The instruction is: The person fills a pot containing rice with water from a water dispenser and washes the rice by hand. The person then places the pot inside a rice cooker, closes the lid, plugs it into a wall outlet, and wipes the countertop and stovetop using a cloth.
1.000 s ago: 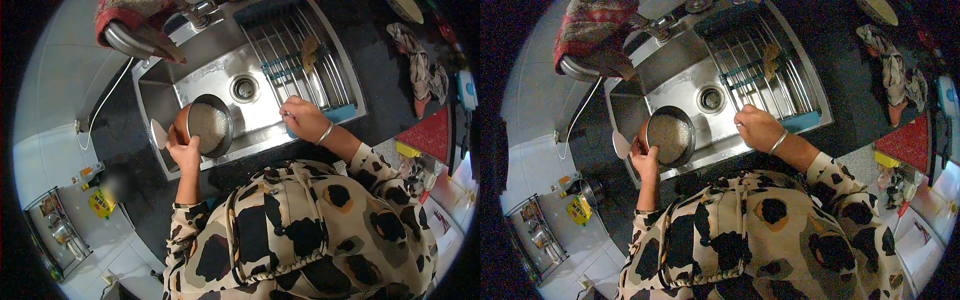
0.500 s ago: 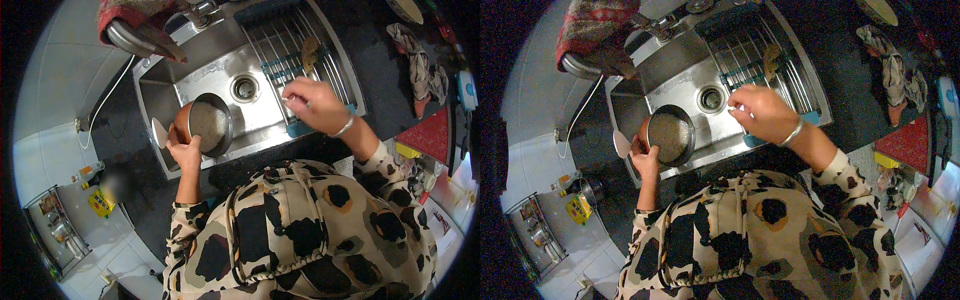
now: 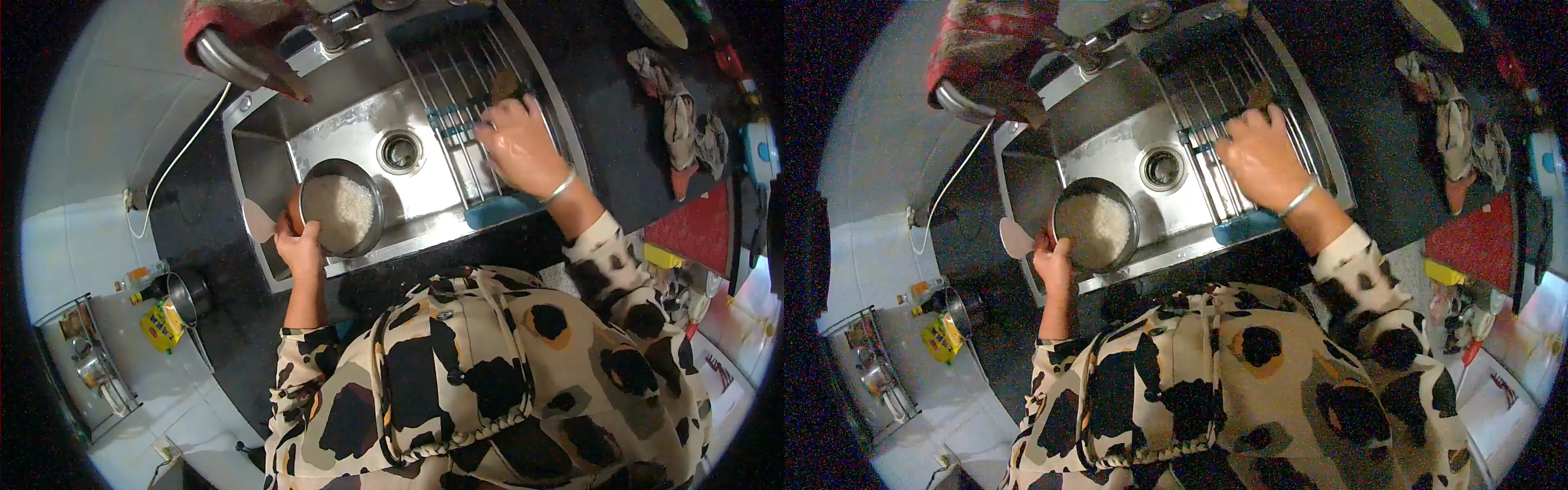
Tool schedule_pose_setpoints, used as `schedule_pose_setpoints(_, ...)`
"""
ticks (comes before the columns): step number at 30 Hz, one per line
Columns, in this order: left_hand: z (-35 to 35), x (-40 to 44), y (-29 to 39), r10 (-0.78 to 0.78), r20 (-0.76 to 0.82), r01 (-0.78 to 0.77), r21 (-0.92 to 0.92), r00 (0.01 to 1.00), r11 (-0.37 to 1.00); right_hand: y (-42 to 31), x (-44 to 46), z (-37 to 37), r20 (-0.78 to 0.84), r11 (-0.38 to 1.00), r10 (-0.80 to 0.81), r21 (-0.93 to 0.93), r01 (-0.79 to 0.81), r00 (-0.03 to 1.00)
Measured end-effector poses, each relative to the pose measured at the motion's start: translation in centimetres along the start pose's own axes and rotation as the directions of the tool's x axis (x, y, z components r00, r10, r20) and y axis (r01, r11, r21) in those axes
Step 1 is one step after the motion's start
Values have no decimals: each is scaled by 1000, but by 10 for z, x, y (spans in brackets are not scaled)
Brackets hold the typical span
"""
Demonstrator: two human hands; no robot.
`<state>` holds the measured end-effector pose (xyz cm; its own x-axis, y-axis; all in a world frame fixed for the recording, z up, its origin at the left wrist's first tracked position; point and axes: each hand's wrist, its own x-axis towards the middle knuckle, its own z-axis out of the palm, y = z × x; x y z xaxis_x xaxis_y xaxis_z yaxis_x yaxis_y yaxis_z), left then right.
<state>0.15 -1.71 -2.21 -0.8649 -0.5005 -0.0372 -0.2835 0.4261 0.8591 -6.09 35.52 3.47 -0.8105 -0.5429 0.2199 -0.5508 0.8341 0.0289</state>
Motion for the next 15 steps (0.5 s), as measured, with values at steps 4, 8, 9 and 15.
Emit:
schedule_pose_setpoints(4, -14, -9, 24, -314, 169, 355, -332, 934, 874, -14, -20, 13, 203, 592, 204, 753, -286, 958)
schedule_pose_setpoints(8, -20, -18, 38, -445, 346, 562, -561, 826, 607, -11, -24, 1, 149, 657, 171, 720, -225, 974)
schedule_pose_setpoints(9, -20, -20, 41, -407, 383, 559, -564, 829, 608, -11, -22, -6, 137, 613, 187, 758, -225, 973)
schedule_pose_setpoints(15, -17, -48, 106, -227, 557, 590, -656, 799, 471, -3, -9, -47, -16, 583, 263, 800, -145, 965)
